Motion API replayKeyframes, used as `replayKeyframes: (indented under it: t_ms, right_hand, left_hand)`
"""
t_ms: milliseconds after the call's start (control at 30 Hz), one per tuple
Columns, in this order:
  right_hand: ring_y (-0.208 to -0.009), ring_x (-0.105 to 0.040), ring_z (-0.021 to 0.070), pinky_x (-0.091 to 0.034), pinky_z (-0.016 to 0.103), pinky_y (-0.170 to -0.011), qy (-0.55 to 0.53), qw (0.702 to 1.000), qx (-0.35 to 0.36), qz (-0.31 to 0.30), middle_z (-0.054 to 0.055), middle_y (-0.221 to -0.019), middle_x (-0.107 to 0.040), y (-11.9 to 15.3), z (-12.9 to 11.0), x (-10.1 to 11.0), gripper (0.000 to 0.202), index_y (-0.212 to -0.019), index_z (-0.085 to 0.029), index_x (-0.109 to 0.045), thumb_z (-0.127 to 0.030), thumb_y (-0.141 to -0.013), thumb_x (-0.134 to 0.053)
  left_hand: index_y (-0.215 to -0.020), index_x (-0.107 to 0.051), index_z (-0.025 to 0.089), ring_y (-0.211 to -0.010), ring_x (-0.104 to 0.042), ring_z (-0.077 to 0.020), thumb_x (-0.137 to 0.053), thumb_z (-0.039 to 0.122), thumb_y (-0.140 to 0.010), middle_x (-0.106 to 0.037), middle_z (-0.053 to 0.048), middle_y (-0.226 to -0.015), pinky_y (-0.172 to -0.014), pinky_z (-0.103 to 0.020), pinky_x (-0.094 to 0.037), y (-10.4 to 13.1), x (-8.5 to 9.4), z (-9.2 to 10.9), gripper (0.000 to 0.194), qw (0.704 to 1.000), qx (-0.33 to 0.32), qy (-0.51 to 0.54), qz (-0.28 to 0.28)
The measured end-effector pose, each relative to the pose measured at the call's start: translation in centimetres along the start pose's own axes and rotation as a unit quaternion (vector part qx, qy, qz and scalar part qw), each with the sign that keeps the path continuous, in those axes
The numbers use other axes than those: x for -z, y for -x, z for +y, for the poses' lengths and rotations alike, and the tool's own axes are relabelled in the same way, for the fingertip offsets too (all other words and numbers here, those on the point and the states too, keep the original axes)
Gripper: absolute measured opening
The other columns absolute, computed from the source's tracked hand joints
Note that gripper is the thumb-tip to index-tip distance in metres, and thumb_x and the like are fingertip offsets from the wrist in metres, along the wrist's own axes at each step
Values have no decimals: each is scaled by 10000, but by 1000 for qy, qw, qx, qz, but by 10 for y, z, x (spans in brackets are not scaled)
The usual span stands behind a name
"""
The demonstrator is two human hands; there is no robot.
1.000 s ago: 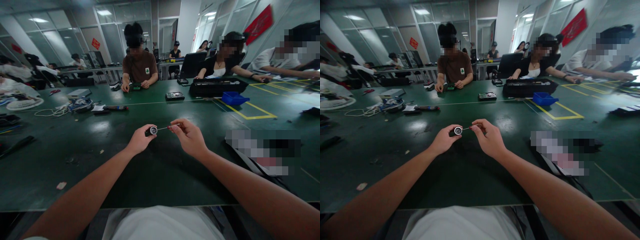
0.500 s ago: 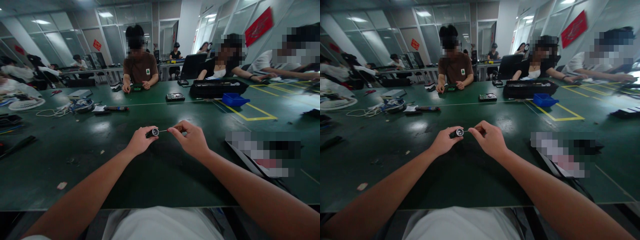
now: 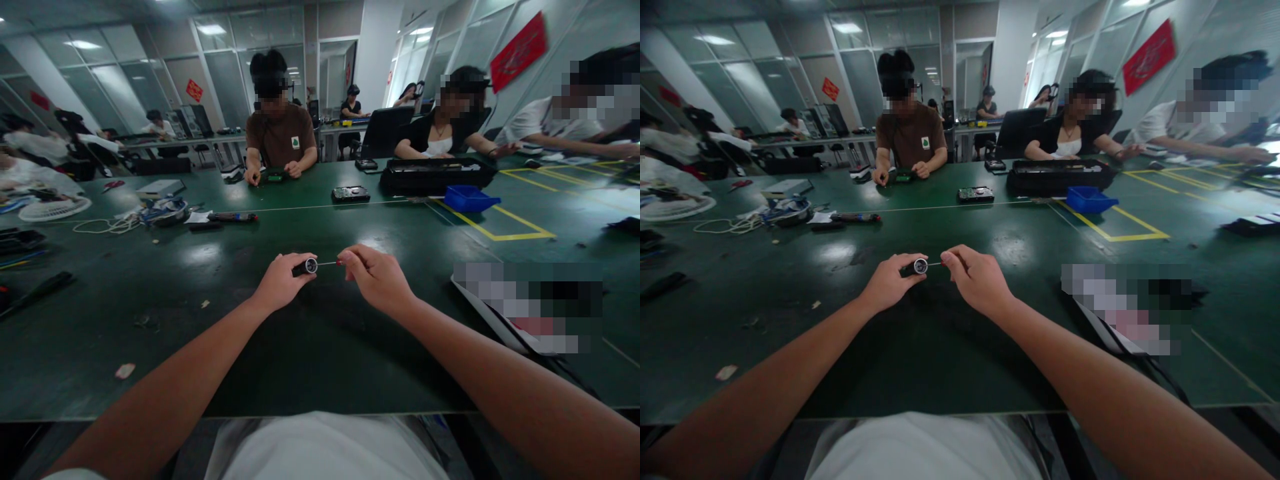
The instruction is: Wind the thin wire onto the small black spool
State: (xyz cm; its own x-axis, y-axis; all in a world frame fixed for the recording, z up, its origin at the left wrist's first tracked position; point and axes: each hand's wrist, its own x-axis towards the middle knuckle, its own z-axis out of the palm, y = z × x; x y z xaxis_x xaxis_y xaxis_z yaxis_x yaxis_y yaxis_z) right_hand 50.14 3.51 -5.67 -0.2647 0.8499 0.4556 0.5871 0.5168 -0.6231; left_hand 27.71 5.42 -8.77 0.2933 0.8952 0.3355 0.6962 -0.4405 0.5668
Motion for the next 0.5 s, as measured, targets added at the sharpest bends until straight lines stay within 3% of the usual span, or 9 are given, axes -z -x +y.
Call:
replayKeyframes:
  t_ms: [133, 200, 333, 500]
  right_hand:
    - [-582, -607, 161, -432, 296, -603, 8, 1000, -11, -5, -5, -661, -650, 0, 0, -1, 271, -1121, -179, -636, -341, -993, -461]
    - [-654, -634, 176, -453, 305, -641, 3, 1000, 7, -6, 24, -755, -684, 1, -1, -2, 297, -1215, -164, -586, -293, -978, -463]
    - [-837, -675, 201, -477, 316, -730, -10, 999, 30, -8, 72, -929, -723, 3, -1, -3, 292, -1212, -164, -583, -245, -949, -483]
    - [-660, -648, 184, -448, 314, -655, 5, 999, -28, -22, 18, -703, -685, -2, -1, 0, 346, -1150, -177, -663, -365, -1008, -410]
  left_hand:
    - [-1194, -674, 295, -1111, -622, -253, -731, 242, -846, -707, -18, -1164, -1107, -546, -332, 0, -1, -1, 357, 1000, 1, -5, -5]
    - [-1205, -667, 299, -1139, -613, -258, -724, 249, -853, -700, -17, -1189, -1123, -562, -306, 0, -1, -1, 360, 1000, 3, -4, -5]
    - [-1215, -663, 303, -1154, -606, -262, -711, 261, -861, -695, -22, -1207, -1136, -577, -287, 0, 0, -1, 359, 1000, 5, -3, -1]
    - [-1214, -666, 309, -1153, -612, -259, -722, 265, -852, -700, -18, -1196, -1144, -578, -278, 0, -1, -1, 369, 1000, 6, -7, -7]
